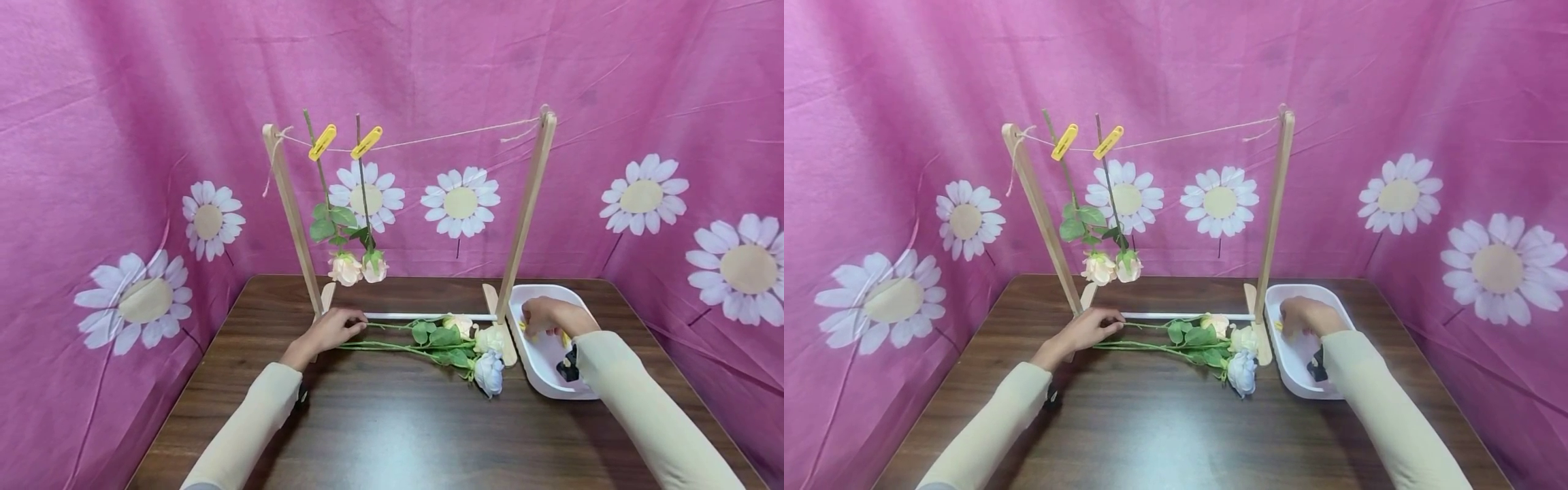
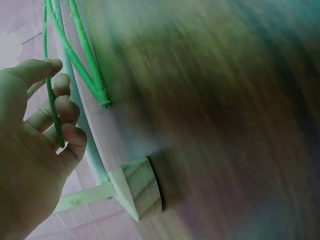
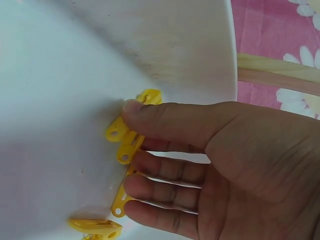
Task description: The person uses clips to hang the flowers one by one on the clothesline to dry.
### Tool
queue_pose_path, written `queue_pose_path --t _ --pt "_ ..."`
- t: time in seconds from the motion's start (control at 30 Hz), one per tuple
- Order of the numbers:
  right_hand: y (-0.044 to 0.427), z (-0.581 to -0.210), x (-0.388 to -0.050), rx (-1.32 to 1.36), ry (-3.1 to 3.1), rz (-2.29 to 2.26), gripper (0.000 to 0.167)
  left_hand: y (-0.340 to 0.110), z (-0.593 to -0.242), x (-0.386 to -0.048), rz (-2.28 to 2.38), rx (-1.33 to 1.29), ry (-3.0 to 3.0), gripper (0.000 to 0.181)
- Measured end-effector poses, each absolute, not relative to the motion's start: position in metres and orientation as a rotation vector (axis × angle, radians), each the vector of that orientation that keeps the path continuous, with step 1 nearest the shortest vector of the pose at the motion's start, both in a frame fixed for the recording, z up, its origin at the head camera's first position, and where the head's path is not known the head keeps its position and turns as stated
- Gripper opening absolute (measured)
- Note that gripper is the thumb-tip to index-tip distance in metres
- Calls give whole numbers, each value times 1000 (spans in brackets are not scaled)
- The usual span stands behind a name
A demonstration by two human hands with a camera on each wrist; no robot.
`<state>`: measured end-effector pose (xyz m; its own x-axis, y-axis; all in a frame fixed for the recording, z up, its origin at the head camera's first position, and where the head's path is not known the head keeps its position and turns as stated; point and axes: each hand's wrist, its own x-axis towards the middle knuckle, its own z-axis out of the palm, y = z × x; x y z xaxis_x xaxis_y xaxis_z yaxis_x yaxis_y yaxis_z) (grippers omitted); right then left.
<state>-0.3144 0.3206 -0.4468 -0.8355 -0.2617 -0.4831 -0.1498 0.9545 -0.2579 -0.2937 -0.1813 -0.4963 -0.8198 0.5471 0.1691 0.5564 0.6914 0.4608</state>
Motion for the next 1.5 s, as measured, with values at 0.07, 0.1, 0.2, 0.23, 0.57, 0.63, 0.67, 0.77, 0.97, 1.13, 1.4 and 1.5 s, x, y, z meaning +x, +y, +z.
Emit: queue_pose_path --t 0.07,0.1,0.2,0.23,0.57,0.63,0.67,0.77,0.97,1.13,1.4,1.5 --pt "321 -448 -315 -302 2591 -283 15 -183 -496 -293 -818 -901 -2882 16" --pt "321 -448 -316 -305 2598 -283 15 -183 -496 -293 -846 -885 -2887 16" --pt "322 -448 -317 -312 2610 -293 14 -184 -496 -294 -920 -840 -2895 16" --pt "322 -448 -317 -316 2613 -300 14 -185 -496 -294 -943 -823 -2896 16" --pt "327 -445 -317 -393 2675 -359 15 -186 -492 -295 -1088 -722 -2874 14" --pt "327 -444 -318 -380 2672 -368 15 -186 -492 -295 -1137 -700 -2861 15" --pt "328 -444 -318 -376 2671 -372 15 -186 -492 -295 -1153 -692 -2852 14" --pt "330 -443 -318 -377 2675 -391 16 -185 -491 -295 -1181 -666 -2829 13" --pt "337 -443 -320 -452 2719 -453 15 -183 -482 -293 -1342 -585 -2800 14" --pt "342 -438 -324 -451 2783 -458 15 -181 -472 -289 -1538 -502 -2775 10" --pt "343 -434 -326 -532 2951 -446 26 -174 -463 -287 -1753 -426 -2632 15" --pt "343 -433 -327 -541 3009 -489 27 -169 -460 -287 -1827 -433 -2560 15"
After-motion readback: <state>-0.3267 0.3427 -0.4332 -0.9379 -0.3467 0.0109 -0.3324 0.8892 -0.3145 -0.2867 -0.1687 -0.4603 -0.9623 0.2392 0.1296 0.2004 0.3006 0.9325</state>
